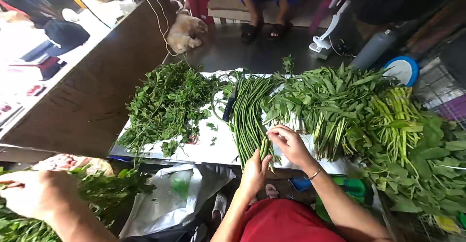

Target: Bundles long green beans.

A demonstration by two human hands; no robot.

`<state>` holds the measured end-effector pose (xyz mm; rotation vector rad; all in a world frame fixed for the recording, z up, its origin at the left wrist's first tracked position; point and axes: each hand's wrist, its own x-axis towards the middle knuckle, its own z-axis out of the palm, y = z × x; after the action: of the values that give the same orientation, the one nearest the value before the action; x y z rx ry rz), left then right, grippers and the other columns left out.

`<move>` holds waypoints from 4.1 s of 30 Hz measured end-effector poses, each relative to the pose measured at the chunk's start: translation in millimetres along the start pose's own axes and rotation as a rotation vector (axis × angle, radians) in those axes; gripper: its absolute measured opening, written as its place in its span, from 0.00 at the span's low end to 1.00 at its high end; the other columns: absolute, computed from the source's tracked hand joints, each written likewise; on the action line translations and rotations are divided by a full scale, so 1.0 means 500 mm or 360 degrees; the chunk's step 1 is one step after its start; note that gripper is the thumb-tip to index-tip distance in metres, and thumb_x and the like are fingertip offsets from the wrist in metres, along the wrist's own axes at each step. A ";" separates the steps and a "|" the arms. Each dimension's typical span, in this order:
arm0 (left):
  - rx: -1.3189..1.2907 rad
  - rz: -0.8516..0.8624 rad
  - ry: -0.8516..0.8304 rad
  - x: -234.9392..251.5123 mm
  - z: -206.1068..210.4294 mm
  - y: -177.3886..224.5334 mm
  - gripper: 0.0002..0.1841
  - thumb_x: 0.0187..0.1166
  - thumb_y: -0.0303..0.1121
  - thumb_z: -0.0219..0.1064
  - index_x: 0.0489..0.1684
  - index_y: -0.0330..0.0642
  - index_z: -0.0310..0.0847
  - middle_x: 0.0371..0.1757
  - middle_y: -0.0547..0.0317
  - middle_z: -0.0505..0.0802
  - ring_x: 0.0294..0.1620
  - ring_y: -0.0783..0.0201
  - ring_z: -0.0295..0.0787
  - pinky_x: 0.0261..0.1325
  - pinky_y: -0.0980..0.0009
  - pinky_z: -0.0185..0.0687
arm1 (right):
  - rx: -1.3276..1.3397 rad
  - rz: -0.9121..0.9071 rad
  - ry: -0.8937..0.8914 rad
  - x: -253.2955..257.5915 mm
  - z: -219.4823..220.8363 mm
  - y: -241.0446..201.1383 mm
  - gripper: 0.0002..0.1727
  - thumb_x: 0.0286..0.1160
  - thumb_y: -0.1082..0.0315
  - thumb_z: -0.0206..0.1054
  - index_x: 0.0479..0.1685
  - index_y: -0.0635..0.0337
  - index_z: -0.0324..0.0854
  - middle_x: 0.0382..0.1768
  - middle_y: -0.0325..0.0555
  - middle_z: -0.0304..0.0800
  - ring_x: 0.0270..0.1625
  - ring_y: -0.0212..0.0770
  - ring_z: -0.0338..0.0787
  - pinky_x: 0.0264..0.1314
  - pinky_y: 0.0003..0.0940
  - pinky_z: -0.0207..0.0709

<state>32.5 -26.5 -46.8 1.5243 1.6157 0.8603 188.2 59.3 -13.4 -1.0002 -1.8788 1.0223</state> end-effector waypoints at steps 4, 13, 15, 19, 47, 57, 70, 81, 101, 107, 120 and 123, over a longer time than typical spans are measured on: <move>0.0015 -0.0009 -0.0017 0.002 -0.008 -0.007 0.23 0.91 0.46 0.53 0.60 0.31 0.77 0.30 0.53 0.86 0.29 0.61 0.84 0.40 0.60 0.84 | 0.0411 0.0129 -0.0147 0.011 -0.047 0.009 0.24 0.84 0.76 0.40 0.60 0.68 0.84 0.66 0.49 0.90 0.63 0.40 0.93 0.53 0.40 0.94; 0.0129 0.0048 -0.0069 0.004 -0.018 0.008 0.21 0.90 0.42 0.55 0.57 0.28 0.77 0.31 0.50 0.86 0.32 0.58 0.85 0.43 0.58 0.83 | 0.0342 0.0073 -0.0696 0.066 -0.046 0.003 0.33 0.50 0.59 0.85 0.56 0.59 0.74 0.61 0.44 0.89 0.56 0.33 0.90 0.41 0.30 0.85; 0.0127 0.0097 -0.0047 0.005 -0.019 0.008 0.19 0.89 0.38 0.55 0.60 0.26 0.77 0.33 0.47 0.88 0.35 0.56 0.88 0.46 0.56 0.85 | 0.0443 0.0130 -0.0883 0.071 -0.017 0.013 0.30 0.51 0.62 0.83 0.55 0.61 0.77 0.57 0.44 0.89 0.56 0.33 0.90 0.45 0.31 0.87; 0.0093 0.0052 -0.0034 0.006 -0.041 0.010 0.23 0.89 0.37 0.54 0.72 0.27 0.73 0.45 0.43 0.92 0.47 0.53 0.91 0.57 0.52 0.85 | 0.0748 0.0269 -0.0937 0.042 0.036 0.065 0.39 0.46 0.58 0.89 0.61 0.63 0.75 0.52 0.37 0.90 0.54 0.24 0.89 0.59 0.25 0.85; -0.1395 0.0131 0.0024 -0.019 -0.101 0.033 0.04 0.85 0.29 0.56 0.50 0.46 0.71 0.17 0.76 0.75 0.14 0.80 0.69 0.18 0.83 0.68 | 0.2448 0.0240 -0.0252 -0.059 0.078 -0.001 0.43 0.77 0.38 0.64 0.80 0.66 0.73 0.79 0.57 0.79 0.80 0.46 0.81 0.75 0.31 0.80; -0.0701 -0.0056 -0.0405 -0.014 -0.094 -0.012 0.12 0.82 0.38 0.65 0.53 0.41 0.78 0.19 0.70 0.79 0.13 0.76 0.70 0.18 0.78 0.70 | 0.0931 -0.0063 -0.1019 0.096 0.047 0.022 0.43 0.67 0.35 0.71 0.66 0.68 0.78 0.52 0.39 0.91 0.52 0.29 0.88 0.59 0.30 0.83; -0.1533 -0.0196 0.0297 -0.024 -0.116 -0.003 0.07 0.78 0.22 0.60 0.47 0.41 0.73 0.22 0.70 0.84 0.18 0.77 0.79 0.24 0.80 0.79 | 0.1357 -0.0509 -0.0966 -0.078 0.103 -0.056 0.21 0.79 0.68 0.72 0.70 0.62 0.84 0.68 0.53 0.89 0.66 0.43 0.91 0.71 0.35 0.86; -0.1216 -0.0097 -0.0323 -0.014 -0.081 -0.018 0.13 0.86 0.42 0.56 0.59 0.47 0.71 0.18 0.76 0.74 0.12 0.80 0.65 0.15 0.83 0.64 | 0.1287 0.0197 -0.0679 0.084 0.090 0.039 0.39 0.66 0.38 0.74 0.61 0.68 0.84 0.44 0.36 0.94 0.47 0.28 0.91 0.57 0.28 0.84; -0.1259 0.0066 -0.0262 -0.022 -0.093 -0.058 0.12 0.88 0.41 0.57 0.55 0.45 0.78 0.20 0.71 0.84 0.14 0.76 0.77 0.18 0.79 0.77 | 0.1790 0.0386 -0.0504 0.013 0.111 0.050 0.35 0.64 0.54 0.82 0.69 0.66 0.80 0.56 0.44 0.93 0.57 0.37 0.93 0.63 0.34 0.86; -0.0872 -0.0036 -0.0571 -0.006 -0.070 -0.073 0.15 0.86 0.40 0.54 0.51 0.39 0.82 0.22 0.70 0.86 0.19 0.75 0.81 0.26 0.75 0.83 | 0.0399 -0.0316 -0.1257 0.112 0.057 0.015 0.14 0.66 0.64 0.76 0.41 0.69 0.93 0.44 0.51 0.93 0.53 0.39 0.88 0.63 0.37 0.79; -0.1225 0.0302 0.0200 -0.027 -0.079 -0.091 0.15 0.91 0.40 0.53 0.52 0.45 0.86 0.32 0.70 0.92 0.31 0.75 0.88 0.39 0.74 0.88 | 0.1421 -0.0094 -0.0086 -0.059 0.122 -0.011 0.21 0.79 0.52 0.69 0.66 0.50 0.89 0.70 0.40 0.89 0.72 0.39 0.87 0.72 0.42 0.82; -0.0800 0.0311 -0.0085 -0.027 -0.089 -0.064 0.16 0.89 0.39 0.54 0.54 0.38 0.83 0.31 0.72 0.87 0.28 0.80 0.81 0.35 0.79 0.82 | 0.1350 0.0139 -0.0272 -0.009 0.091 0.007 0.27 0.73 0.50 0.74 0.62 0.61 0.86 0.58 0.38 0.94 0.58 0.31 0.90 0.62 0.32 0.85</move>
<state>-21.6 -41.4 -51.3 1.3372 1.1090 1.2144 151.1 43.5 -35.2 -0.4917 -1.2928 1.7830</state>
